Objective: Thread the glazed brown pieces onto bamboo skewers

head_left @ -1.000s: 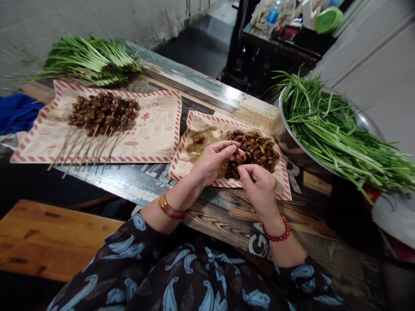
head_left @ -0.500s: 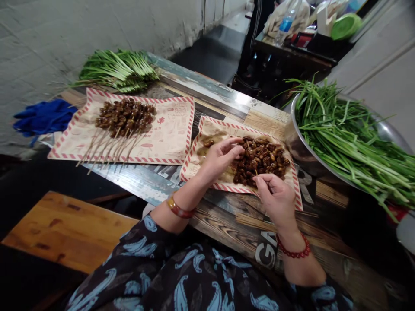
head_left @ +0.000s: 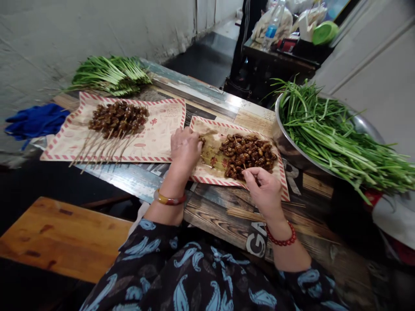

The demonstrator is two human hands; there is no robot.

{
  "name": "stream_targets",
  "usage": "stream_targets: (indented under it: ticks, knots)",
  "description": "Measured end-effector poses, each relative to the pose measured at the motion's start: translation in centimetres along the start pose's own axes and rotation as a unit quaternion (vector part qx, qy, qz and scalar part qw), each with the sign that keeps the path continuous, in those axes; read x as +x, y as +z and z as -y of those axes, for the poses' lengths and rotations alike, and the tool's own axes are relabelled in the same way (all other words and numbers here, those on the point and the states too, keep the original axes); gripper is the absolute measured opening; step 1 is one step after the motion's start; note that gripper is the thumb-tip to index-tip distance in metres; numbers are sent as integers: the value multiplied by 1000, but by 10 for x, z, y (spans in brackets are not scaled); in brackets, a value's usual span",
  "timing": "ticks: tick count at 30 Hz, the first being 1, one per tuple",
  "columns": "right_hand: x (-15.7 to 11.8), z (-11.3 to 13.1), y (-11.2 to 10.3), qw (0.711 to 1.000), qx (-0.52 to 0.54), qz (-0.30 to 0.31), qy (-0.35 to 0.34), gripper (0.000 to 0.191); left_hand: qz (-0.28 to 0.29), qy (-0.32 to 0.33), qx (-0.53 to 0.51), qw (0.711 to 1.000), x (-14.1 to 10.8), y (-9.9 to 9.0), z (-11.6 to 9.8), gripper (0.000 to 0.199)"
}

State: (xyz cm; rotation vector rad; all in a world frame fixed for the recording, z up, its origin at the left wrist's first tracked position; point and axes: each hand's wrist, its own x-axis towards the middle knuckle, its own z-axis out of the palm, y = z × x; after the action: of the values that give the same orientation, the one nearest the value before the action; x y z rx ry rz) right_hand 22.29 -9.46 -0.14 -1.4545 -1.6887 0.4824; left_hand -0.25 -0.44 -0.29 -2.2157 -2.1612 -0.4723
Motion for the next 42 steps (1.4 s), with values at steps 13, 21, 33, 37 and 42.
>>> stream_targets:
  ticks: [13,21,33,37,42]
  knots:
    - [-1,2,0,999,-5,-7,-31,22,8,46,-56,997,2,3,-9,25]
    - [-1,1,1,999,-12,-7,-30,23,-44,-3,-327,944,8,14,-7,11]
    - [-3,10,3,997,-29,24,-74,19,166,-92,-819,541,-4,-3,-31,40]
    - [-5,11,2,995,-39,30,-84,16,182,-113,-823,526,-5,-1,-34,32]
    - [-9,11,1,994,-50,48,-81,15,153,-150,-823,526,-3,2,-32,25]
